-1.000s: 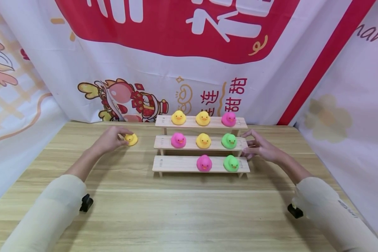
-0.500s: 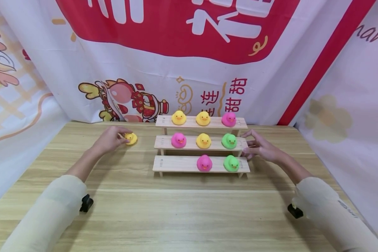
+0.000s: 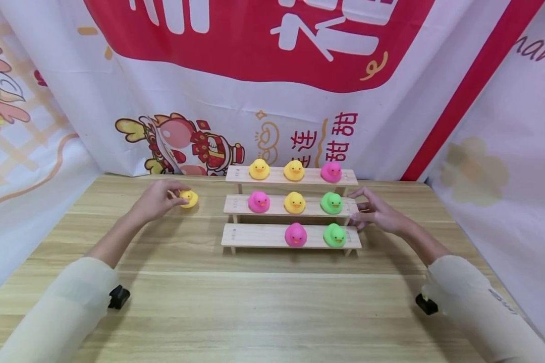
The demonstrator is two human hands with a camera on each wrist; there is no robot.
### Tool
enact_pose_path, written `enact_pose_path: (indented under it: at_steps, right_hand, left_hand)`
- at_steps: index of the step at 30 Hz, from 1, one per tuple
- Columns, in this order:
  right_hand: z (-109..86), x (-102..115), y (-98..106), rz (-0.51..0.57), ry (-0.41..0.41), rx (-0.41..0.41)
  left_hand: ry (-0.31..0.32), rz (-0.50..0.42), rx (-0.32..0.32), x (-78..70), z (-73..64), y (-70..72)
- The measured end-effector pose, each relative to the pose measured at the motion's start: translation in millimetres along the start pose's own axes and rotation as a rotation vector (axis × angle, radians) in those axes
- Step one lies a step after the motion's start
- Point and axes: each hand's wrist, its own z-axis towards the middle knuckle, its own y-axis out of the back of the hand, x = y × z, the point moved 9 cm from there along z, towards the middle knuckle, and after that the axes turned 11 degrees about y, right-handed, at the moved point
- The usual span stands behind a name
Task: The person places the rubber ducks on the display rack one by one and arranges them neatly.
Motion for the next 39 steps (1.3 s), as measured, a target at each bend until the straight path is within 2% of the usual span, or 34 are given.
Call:
enact_pose_path:
  at_steps: [8, 22, 29, 33, 39]
  right_hand:
    - [-1.0, 1.4, 0.3, 0.001, 0.004, 0.002]
    - [-0.9, -2.1, 1.9, -0.019, -0.018, 0.004]
    - [-1.5, -0.2, 0.2, -0.009, -0.003, 0.001]
    - [-1.9, 1.7, -0.3, -0.001, 0.002, 0.002]
    - [-1.5, 1.1, -0.5, -0.004, -0.014, -0.002]
  left_hand:
    - [-0.036, -0.008, -0.028, -13.8, -8.0, 5.9]
    - [-0.091, -0.091, 0.063, -53.6, -29.0, 3.7]
    - [-0.185, -0.138, 0.101, -73.5, -35.5, 0.6]
    - [-0.233, -0.179, 0.147, -87.8, -39.0, -6.1]
    - [-0.266, -0.212, 0.215, -114.1, -44.6, -26.1]
